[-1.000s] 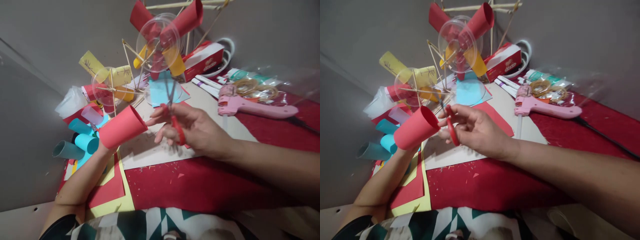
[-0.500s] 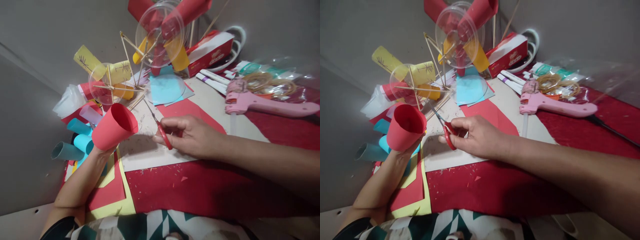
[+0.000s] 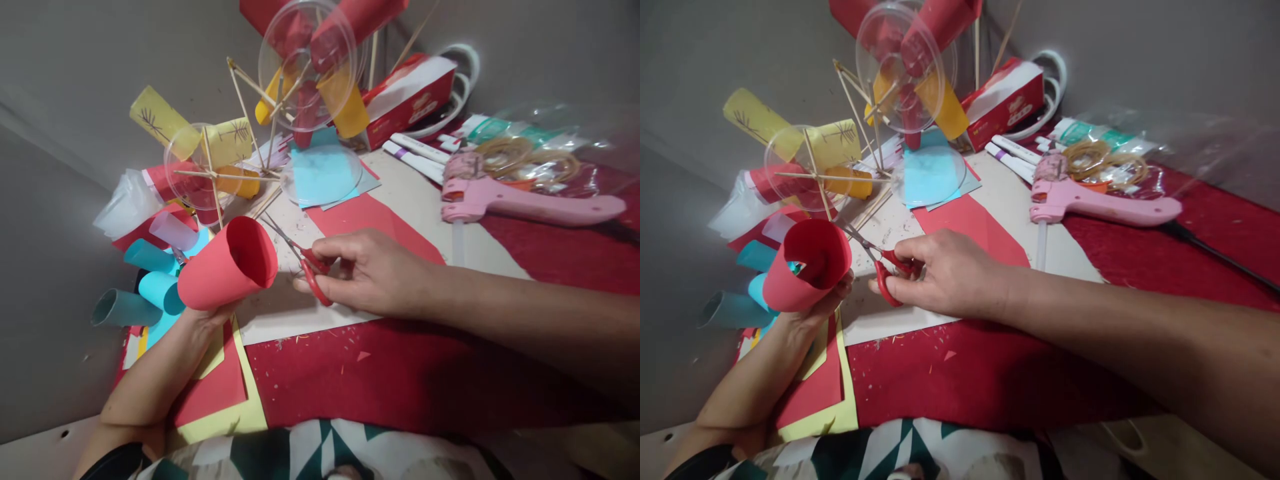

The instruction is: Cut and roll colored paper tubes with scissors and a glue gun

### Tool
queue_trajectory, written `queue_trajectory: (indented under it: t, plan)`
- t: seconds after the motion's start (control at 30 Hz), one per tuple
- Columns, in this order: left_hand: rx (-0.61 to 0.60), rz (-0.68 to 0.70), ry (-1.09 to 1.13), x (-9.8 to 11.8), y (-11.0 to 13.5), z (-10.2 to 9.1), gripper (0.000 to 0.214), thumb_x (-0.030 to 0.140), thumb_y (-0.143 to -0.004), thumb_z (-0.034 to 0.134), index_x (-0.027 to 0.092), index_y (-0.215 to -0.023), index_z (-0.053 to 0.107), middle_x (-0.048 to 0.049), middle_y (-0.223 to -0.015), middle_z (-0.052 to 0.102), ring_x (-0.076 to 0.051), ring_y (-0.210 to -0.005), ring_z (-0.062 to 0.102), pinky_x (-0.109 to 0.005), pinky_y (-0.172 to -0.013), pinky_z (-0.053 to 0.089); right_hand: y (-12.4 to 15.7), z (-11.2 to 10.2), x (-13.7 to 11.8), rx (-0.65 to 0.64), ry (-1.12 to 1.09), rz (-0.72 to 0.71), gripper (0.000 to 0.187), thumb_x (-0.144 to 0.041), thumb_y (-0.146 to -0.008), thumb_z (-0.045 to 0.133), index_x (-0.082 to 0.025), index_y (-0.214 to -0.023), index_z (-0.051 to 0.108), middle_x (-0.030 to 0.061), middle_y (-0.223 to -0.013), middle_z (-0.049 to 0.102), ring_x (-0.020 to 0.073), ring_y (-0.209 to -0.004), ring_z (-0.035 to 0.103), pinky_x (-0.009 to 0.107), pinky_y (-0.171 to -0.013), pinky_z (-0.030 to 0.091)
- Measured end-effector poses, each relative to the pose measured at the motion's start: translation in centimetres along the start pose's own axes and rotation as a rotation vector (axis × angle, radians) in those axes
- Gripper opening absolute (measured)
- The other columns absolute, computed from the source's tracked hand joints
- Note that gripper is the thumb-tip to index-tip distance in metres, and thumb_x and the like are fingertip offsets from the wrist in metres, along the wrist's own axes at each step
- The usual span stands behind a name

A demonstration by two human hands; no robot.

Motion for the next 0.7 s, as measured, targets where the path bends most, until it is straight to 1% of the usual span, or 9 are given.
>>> queue_trajectory:
  t: [0.07,0.13,0.23,0.3,0.37,0.43,0.5,0.6,0.7]
  plan:
    - [0.016,-0.105,0.158,-0.3,0.2,0.7,0.047,0.071,-0.081,0.069,0.032,-0.108,0.072,-0.0013,-0.112,0.08,-0.026,-0.092,0.076,-0.035,-0.065,0.065,-0.1,-0.1,-0.1,0.037,-0.138,0.006,0.055,-0.067,-0.081,0.073,-0.02,-0.059,0.055,-0.0013,-0.057,0.051,0.0102,-0.054,0.044,0.026,-0.052,0.035]
    - [0.031,-0.171,0.245,-0.4,0.4,1.5,0.049,0.066,-0.072,0.08,0.028,-0.101,0.072,-0.0044,-0.099,0.08,-0.025,-0.079,0.074,-0.034,-0.057,0.062,0.0,-0.5,-0.6,0.109,-0.302,-0.016,0.048,-0.063,-0.082,0.074,-0.02,-0.064,0.061,0.0008,-0.064,0.058,0.013,-0.06,0.053,0.028,-0.056,0.043]
    - [0.024,-0.185,0.243,-0.6,0.4,2.6,0.045,0.052,-0.066,0.09,0.025,-0.096,0.071,-0.006,-0.085,0.078,-0.025,-0.077,0.074,-0.03,-0.055,0.059,0.2,-1.2,-1.4,0.177,-0.431,-0.083,0.033,-0.053,-0.081,0.079,-0.022,-0.074,0.071,0.0054,-0.087,0.071,0.0171,-0.073,0.063,0.031,-0.063,0.053]
    - [0.011,-0.191,0.229,-0.7,0.4,3.1,0.044,0.047,-0.065,0.092,0.024,-0.096,0.071,-0.0062,-0.085,0.077,-0.026,-0.081,0.074,-0.03,-0.056,0.059,0.4,-1.4,-2.0,0.145,-0.426,-0.135,0.023,-0.044,-0.08,0.082,-0.023,-0.077,0.074,0.0069,-0.108,0.073,0.0169,-0.077,0.066,0.031,-0.063,0.055]
    - [-0.01,-0.192,0.193,-0.8,0.3,3.3,0.041,0.047,-0.07,0.089,0.024,-0.098,0.072,-0.0072,-0.087,0.077,-0.027,-0.082,0.074,-0.032,-0.056,0.06,0.5,-1.1,-2.4,0.06,-0.412,-0.183,0.016,-0.036,-0.079,0.082,-0.022,-0.076,0.075,0.0062,-0.119,0.072,0.0143,-0.075,0.066,0.028,-0.06,0.055]
    - [-0.045,-0.193,0.142,-0.8,0.3,3.4,0.036,0.045,-0.076,0.085,0.022,-0.1,0.072,-0.0091,-0.092,0.077,-0.027,-0.082,0.075,-0.034,-0.058,0.062,0.6,-0.6,-2.5,-0.018,-0.407,-0.21,0.013,-0.032,-0.081,0.081,-0.021,-0.076,0.076,0.0051,-0.115,0.073,0.0121,-0.07,0.065,0.026,-0.059,0.055]
    - [-0.078,-0.206,0.126,-0.9,0.4,3.7,0.032,0.042,-0.078,0.084,0.021,-0.1,0.073,-0.0104,-0.095,0.078,-0.027,-0.082,0.075,-0.034,-0.059,0.063,0.6,-0.2,-2.4,-0.053,-0.402,-0.202,0.014,-0.035,-0.082,0.081,-0.021,-0.078,0.078,0.0044,-0.099,0.074,0.0128,-0.07,0.065,0.026,-0.059,0.055]
    - [-0.087,-0.196,0.131,-0.8,0.4,5.0,0.031,0.041,-0.079,0.083,0.021,-0.101,0.075,-0.0103,-0.095,0.079,-0.028,-0.084,0.078,-0.034,-0.062,0.065,0.5,-0.2,-2.3,-0.045,-0.421,-0.147,0.023,-0.043,-0.08,0.084,-0.021,-0.078,0.079,0.0039,-0.082,0.071,0.016,-0.075,0.067,0.026,-0.062,0.057]
    - [-0.022,-0.089,0.119,-0.2,0.1,6.8,0.033,0.044,-0.084,0.079,0.022,-0.108,0.074,-0.0094,-0.095,0.079,-0.031,-0.091,0.079,-0.038,-0.069,0.067,0.5,-0.5,-2.5,-0.011,-0.515,-0.086,0.027,-0.047,-0.077,0.087,-0.022,-0.074,0.078,0.0024,-0.077,0.07,0.0142,-0.07,0.067,0.025,-0.061,0.057]
Point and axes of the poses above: each hand's wrist, its own y-axis away from the middle knuckle, its own z-axis out of the palm, x = y × z, the point moved 5 cm from there along -y, towards the middle knuckle
